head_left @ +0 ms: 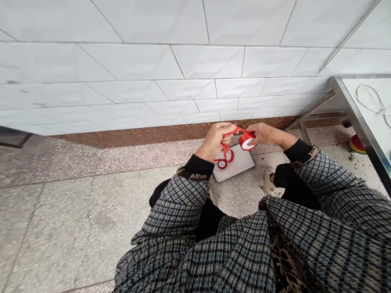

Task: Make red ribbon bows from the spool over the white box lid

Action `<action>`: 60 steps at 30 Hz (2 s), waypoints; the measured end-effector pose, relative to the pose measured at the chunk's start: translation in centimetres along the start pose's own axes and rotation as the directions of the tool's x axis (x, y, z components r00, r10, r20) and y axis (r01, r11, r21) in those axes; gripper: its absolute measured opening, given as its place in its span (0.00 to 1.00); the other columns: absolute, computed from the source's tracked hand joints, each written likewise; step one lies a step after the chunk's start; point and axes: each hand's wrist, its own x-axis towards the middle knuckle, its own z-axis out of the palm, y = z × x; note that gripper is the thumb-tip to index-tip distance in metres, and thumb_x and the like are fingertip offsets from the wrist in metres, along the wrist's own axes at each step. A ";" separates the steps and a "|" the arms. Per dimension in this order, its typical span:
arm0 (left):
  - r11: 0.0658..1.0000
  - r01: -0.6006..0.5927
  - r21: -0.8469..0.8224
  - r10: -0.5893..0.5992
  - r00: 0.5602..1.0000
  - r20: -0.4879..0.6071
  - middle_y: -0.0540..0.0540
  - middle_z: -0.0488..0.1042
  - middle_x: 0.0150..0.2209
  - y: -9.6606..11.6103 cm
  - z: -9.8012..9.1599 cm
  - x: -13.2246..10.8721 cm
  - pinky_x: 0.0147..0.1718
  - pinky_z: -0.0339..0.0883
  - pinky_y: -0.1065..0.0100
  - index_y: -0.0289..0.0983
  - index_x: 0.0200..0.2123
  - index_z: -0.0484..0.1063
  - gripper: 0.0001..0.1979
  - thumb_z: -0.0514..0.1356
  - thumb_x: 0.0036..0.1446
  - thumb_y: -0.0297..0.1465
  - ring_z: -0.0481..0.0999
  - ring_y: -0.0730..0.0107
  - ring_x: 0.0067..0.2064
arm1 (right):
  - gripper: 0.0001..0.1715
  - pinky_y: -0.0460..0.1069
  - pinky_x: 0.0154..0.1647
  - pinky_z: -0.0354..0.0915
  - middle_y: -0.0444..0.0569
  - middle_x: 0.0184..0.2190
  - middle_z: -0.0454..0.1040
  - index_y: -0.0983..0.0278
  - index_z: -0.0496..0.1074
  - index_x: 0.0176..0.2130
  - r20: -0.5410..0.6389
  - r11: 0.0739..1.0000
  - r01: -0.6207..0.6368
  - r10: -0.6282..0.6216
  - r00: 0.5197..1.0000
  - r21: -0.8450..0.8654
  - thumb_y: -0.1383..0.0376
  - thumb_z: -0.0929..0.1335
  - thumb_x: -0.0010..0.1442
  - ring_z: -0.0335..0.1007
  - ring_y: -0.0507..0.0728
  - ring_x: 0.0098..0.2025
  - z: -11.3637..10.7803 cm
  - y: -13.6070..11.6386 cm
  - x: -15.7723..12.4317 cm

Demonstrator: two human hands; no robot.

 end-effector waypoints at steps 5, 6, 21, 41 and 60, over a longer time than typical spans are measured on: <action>1.000 0.002 0.005 -0.002 1.000 0.005 0.60 0.50 0.16 0.1 -0.6 0.1 0.20 0.40 0.75 0.35 0.22 0.72 0.17 0.72 0.59 0.31 0.46 0.85 0.19 | 0.12 0.51 0.39 0.57 0.41 0.29 0.71 0.62 0.72 0.31 -0.014 0.995 -0.014 0.016 1.000 0.095 0.69 0.78 0.54 0.63 0.53 0.33 1.0 -0.1 -0.2; 1.000 0.001 0.011 -0.002 1.000 0.007 0.60 0.50 0.16 0.1 -0.7 0.1 0.20 0.40 0.75 0.35 0.21 0.72 0.17 0.72 0.59 0.31 0.46 0.85 0.19 | 0.12 0.51 0.39 0.57 0.40 0.28 0.71 0.62 0.72 0.31 -0.018 0.993 -0.022 0.024 1.000 0.113 0.69 0.78 0.53 0.63 0.53 0.33 1.0 0.1 -0.2; 0.987 0.106 0.120 -0.109 0.994 0.013 0.60 0.51 0.16 -0.3 -1.3 -0.1 0.20 0.36 0.74 0.33 0.25 0.78 0.18 0.77 0.60 0.36 0.44 0.86 0.19 | 0.24 0.51 0.44 0.70 0.43 0.35 0.83 0.61 0.82 0.38 -0.002 0.722 -0.041 0.059 0.998 0.690 0.65 0.84 0.39 0.74 0.55 0.36 0.1 3.2 0.4; 0.988 0.093 0.122 -0.091 0.996 -0.022 0.60 0.50 0.17 -0.7 -0.5 -0.5 0.21 0.39 0.75 0.32 0.28 0.79 0.15 0.74 0.60 0.36 0.44 0.85 0.19 | 0.28 0.49 0.42 0.74 0.46 0.35 0.86 0.64 0.85 0.38 -0.087 0.628 0.016 0.083 0.993 0.778 0.63 0.88 0.36 0.78 0.54 0.36 0.1 3.2 0.7; 0.997 0.071 -0.039 -0.073 0.996 -0.054 0.60 0.53 0.17 -2.6 0.8 0.4 0.20 0.39 0.75 0.32 0.26 0.75 0.21 0.76 0.60 0.41 0.47 0.86 0.18 | 0.34 0.51 0.45 0.77 0.47 0.37 0.87 0.63 0.85 0.43 -0.091 0.379 0.057 0.072 0.993 0.924 0.56 0.91 0.38 0.81 0.55 0.38 0.4 2.5 1.2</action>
